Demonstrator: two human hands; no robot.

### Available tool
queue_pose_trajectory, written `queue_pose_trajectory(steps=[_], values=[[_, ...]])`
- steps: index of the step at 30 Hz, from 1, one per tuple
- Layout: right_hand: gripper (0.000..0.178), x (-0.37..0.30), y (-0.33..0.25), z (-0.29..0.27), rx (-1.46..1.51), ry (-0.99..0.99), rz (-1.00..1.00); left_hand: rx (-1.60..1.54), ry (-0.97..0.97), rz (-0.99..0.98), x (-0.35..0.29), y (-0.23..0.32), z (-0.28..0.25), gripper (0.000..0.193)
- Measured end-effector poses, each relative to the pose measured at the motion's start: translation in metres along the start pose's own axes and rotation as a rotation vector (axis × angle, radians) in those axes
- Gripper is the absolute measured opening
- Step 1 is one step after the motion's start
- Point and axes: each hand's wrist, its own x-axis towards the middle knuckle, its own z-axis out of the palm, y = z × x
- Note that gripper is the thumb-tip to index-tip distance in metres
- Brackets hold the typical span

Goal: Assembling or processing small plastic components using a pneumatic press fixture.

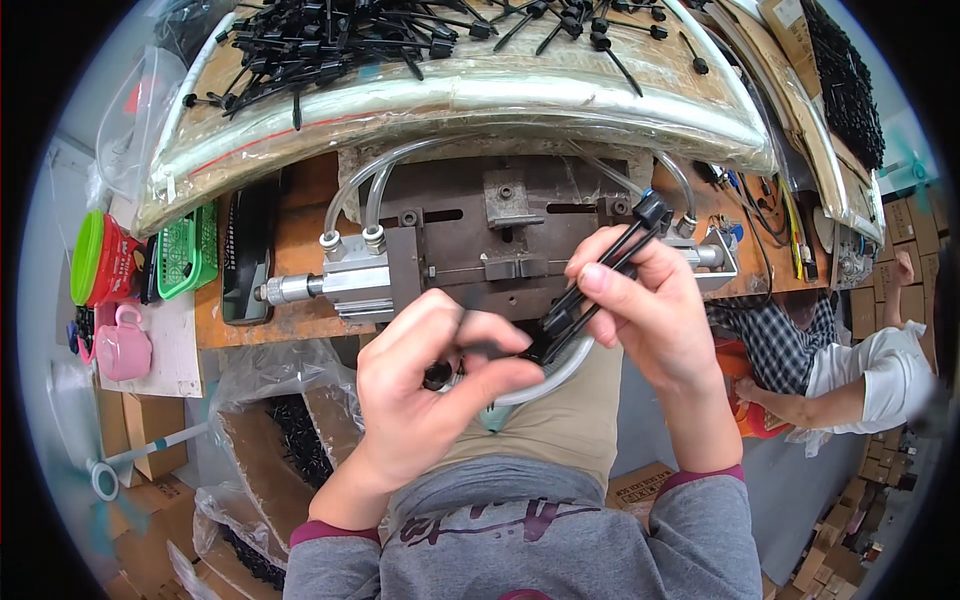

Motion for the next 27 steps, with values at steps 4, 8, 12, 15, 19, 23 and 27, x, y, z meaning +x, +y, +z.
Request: queue_pose_trajectory(steps=[4, 8, 12, 15, 19, 23, 27], values=[[0.014, -0.001, 0.010, 0.006, -0.023, 0.028, 0.031, 0.132, -0.027, 0.122, 0.002, 0.010, 0.007, 0.047], [0.014, -0.002, 0.016, 0.004, -0.031, -0.039, 0.052, 0.224, -0.107, 0.154, -0.001, 0.006, 0.003, 0.046], [0.015, -0.003, 0.018, 0.006, -0.016, -0.072, 0.082, 0.218, -0.097, 0.133, -0.006, 0.004, 0.004, 0.046], [0.014, -0.005, 0.022, 0.008, -0.011, -0.062, 0.113, 0.284, -0.083, 0.210, -0.005, -0.001, 0.004, 0.049], [0.014, -0.008, 0.019, 0.009, -0.022, -0.057, 0.150, 0.338, -0.111, 0.294, -0.006, -0.004, -0.001, 0.042], [0.015, -0.011, 0.011, 0.012, -0.073, -0.021, 0.127, 0.277, -0.108, 0.295, -0.010, -0.006, -0.002, 0.037], [0.014, -0.009, 0.011, 0.001, -0.215, 0.214, -0.199, 0.150, -0.144, 0.193, -0.011, 0.001, -0.003, 0.027]])
